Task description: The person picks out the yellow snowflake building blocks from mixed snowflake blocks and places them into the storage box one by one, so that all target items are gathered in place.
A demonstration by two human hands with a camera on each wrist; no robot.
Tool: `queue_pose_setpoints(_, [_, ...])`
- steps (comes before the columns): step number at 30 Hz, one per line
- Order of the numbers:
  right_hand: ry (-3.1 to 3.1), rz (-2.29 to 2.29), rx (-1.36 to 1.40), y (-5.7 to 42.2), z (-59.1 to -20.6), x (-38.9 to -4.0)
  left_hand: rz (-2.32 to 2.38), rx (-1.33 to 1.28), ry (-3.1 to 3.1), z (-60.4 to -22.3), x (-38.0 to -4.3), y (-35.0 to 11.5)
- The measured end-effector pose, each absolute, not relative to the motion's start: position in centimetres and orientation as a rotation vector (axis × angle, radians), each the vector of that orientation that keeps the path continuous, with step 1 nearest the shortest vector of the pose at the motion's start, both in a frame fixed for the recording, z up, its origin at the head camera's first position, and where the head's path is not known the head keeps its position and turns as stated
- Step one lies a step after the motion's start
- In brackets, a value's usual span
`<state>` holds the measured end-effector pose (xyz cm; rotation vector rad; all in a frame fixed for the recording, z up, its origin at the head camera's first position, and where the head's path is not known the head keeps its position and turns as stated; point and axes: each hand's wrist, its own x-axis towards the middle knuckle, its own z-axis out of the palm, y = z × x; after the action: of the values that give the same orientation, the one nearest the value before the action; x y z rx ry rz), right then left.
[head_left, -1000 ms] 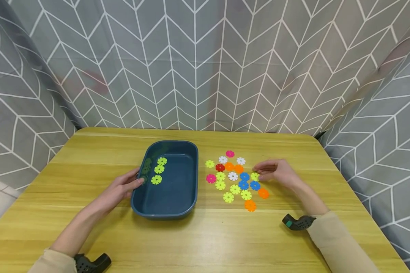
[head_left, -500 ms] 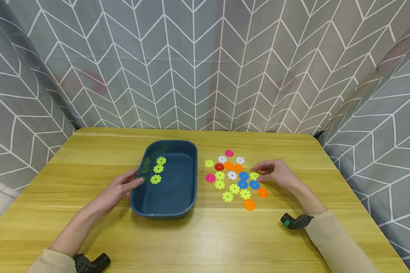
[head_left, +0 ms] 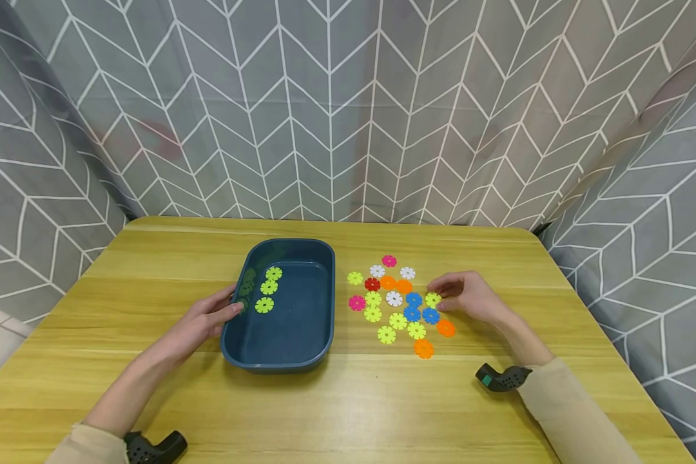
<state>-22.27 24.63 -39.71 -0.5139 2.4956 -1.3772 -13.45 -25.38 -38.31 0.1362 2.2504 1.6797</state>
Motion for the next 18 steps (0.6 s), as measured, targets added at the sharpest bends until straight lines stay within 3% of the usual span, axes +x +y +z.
queue_pose_setpoints(18, [2.576,-1.337,-0.465,24.85,-40.11,-22.50,1.683,0.143,2.242,-38.35,-13.51,-25.46])
